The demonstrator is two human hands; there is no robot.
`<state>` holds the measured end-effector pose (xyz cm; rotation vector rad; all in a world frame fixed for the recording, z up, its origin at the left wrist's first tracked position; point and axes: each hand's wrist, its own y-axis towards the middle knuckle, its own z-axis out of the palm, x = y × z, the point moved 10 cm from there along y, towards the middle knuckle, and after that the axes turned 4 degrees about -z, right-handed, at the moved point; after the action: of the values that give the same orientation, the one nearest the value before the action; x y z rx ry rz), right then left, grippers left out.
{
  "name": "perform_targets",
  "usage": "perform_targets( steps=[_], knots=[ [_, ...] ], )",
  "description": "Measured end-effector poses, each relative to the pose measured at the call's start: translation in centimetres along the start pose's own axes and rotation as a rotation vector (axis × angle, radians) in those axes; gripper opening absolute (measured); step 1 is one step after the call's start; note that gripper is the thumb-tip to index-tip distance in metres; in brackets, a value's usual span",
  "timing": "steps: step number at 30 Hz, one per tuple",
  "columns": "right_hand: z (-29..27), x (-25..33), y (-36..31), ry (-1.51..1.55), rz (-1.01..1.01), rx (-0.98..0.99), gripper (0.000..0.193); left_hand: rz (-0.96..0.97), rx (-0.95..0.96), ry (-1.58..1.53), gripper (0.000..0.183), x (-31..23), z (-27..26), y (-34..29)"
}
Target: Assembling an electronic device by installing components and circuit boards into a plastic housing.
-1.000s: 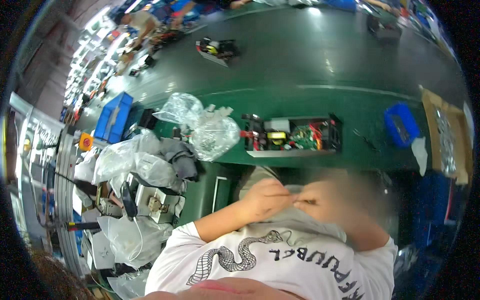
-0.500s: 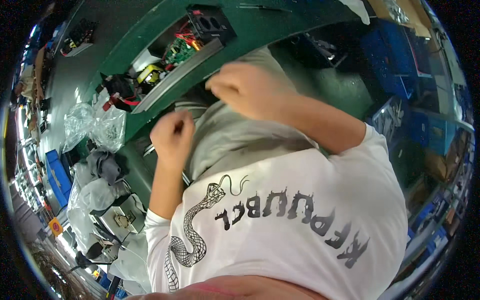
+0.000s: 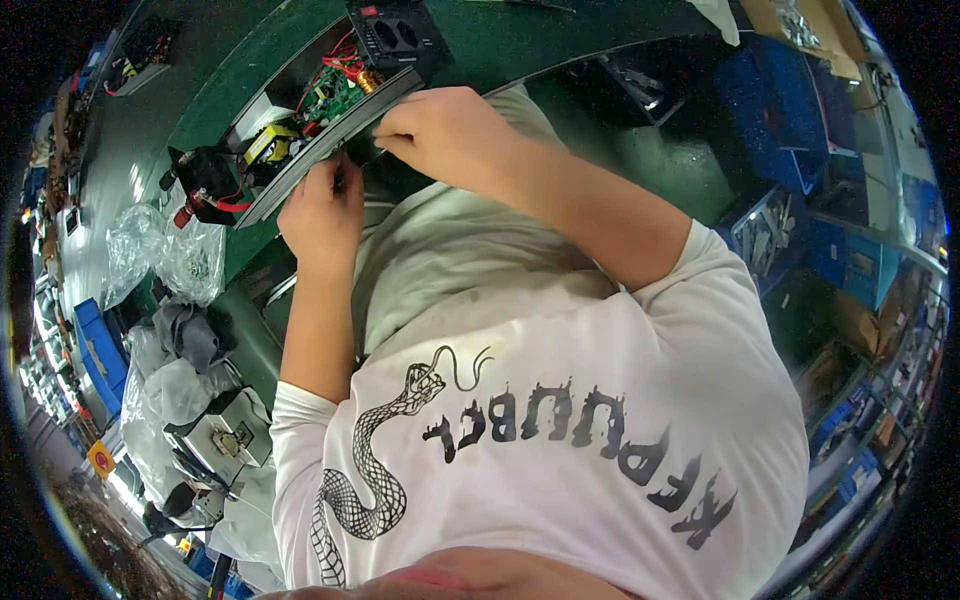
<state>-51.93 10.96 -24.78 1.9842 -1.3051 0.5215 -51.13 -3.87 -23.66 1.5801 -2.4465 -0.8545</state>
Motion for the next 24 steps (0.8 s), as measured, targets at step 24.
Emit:
perform_targets(
  steps=[24],
  knots=[
    [0.9,1.8,0.4,-0.217,-0.26,-0.119,0.018,0.007,0.018,0.128,0.02,-0.5,-0.1,0.9]
  ],
)
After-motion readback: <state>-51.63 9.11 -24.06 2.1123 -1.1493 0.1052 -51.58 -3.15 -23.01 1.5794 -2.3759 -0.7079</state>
